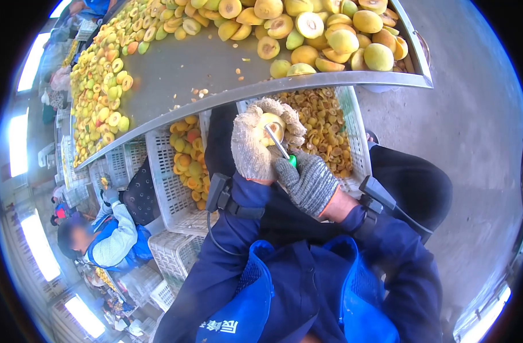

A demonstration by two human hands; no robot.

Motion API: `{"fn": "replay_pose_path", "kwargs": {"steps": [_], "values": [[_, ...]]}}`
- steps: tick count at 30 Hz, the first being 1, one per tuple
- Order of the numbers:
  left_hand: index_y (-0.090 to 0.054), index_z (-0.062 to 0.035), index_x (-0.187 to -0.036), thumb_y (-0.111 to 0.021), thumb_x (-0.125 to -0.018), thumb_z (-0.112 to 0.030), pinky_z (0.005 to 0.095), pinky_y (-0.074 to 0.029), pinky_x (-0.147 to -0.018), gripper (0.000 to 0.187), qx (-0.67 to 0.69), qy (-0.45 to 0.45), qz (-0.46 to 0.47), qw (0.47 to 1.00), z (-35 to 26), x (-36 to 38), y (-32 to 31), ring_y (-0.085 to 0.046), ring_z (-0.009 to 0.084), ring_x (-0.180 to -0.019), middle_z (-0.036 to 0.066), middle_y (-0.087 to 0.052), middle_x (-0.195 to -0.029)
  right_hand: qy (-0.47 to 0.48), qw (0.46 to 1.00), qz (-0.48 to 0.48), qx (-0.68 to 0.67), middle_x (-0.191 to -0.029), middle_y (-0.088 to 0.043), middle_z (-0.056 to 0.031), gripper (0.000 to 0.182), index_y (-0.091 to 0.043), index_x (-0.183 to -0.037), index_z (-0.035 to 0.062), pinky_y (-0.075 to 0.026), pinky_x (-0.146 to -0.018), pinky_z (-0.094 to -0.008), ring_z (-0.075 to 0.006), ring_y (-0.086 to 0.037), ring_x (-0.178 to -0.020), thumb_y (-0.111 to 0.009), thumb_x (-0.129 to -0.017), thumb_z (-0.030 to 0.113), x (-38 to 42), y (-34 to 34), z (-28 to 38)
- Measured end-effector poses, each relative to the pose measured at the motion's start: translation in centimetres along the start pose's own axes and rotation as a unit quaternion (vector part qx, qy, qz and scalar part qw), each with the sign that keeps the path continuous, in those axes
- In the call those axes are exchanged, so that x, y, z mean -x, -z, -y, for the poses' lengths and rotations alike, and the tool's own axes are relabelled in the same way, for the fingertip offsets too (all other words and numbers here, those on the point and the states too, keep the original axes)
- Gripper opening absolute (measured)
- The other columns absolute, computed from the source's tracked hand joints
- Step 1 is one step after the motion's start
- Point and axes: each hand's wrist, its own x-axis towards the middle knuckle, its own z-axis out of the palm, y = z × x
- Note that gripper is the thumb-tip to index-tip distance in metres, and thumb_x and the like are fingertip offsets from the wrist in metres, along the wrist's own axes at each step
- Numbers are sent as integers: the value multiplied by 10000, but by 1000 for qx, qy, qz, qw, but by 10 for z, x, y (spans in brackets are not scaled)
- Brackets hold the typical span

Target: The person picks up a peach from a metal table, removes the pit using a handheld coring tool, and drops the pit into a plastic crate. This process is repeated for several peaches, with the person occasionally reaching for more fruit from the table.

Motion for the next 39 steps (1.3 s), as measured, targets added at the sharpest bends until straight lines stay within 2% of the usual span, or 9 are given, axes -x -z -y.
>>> {"fn": "replay_pose_path", "kwargs": {"steps": [13, 16, 19, 21, 27, 31, 33, 36, 39], "values": [[-581, -42, -1052, -468, -978, -399, 403, -603, -675, 382, -28, -7, -36, 999, 0, 4, -13, -691, 311, -817, 178, -666, -969, 129, 985, -61, 96, -708, -601, -254, 320, -622, -953, -69, -474, -642, -450, -387, -622, -680, -563, -996, 242, -2, -2, -11], [-586, -43, -1056, -467, -982, -390, 376, -587, -646, 374, 33, 1, -43, 999, 4, 2, -7, -678, 303, -776, 175, -665, -965, 4, 1000, 1, 2, -854, -643, -258, 343, -639, -1117, 6, -502, -688, -491, -423, -650, -822, -463, -1019, 283, -1, 6, 6], [-591, -44, -1059, -468, -986, -376, 342, -562, -620, 362, 90, 13, 29, 995, 7, -4, 4, -657, 286, -744, 174, -664, -962, 8, 997, 68, 40, -826, -646, -264, 364, -644, -1017, -20, -491, -680, -479, -411, -644, -772, -480, -1018, 305, -3, 12, 7], [-594, -39, -1070, -475, -986, -359, 320, -541, -602, 352, 82, 33, -14, 996, 7, -5, 9, -638, 266, -731, 176, -661, -959, -152, 978, 107, -94, -793, -639, -258, 389, -640, -925, -26, -476, -674, -471, -402, -627, -735, -474, -1025, 311, -5, 15, 15], [-604, -23, -1044, -489, -978, -349, 309, -530, -590, 351, -34, -39, -53, 997, 3, 3, -5, -634, 250, -711, 167, -657, -897, 93, 993, 61, 31, -712, -583, -245, 419, -642, -913, -27, -471, -694, -462, -401, -588, -719, -459, -1031, 331, -8, 6, -10], [-612, -9, -1000, -490, -974, -347, 304, -513, -565, 360, -9, -9, -84, 996, 0, -1, -7, -622, 246, -667, 162, -652, -832, -57, 991, 101, -59, -631, -569, -186, 463, -626, -860, -7, -472, -576, -436, -348, -571, -580, -473, -1030, 395, -6, 13, 11], [-603, -4, -929, -477, -972, -352, 308, -498, -547, 373, 104, 143, 19, 984, -2, -7, 10, -607, 250, -636, 161, -631, -780, -259, 893, 198, -311, -513, -452, -7, 417, -569, -824, 99, -351, -393, -300, -150, -455, -402, -510, -1014, 466, -2, 11, 1], [-589, -8, -883, -463, -972, -354, 319, -504, -557, 379, 130, 127, 123, 976, -1, -6, 6, -600, 258, -622, 157, -616, -755, -209, 756, 300, -543, -503, -395, 23, 456, -485, -774, 152, -291, -374, -263, -106, -382, -395, -499, -1000, 548, 7, 13, -10], [-598, 8, -915, -472, -977, -332, 332, -518, -575, 369, 125, 120, 17, 985, -6, -1, -10, -613, 263, -639, 158, -627, -773, -205, 718, 314, -586, -504, -370, 26, 480, -451, -747, 160, -281, -366, -263, -103, -345, -391, -497, -995, 569, 7, 9, -13]]}}
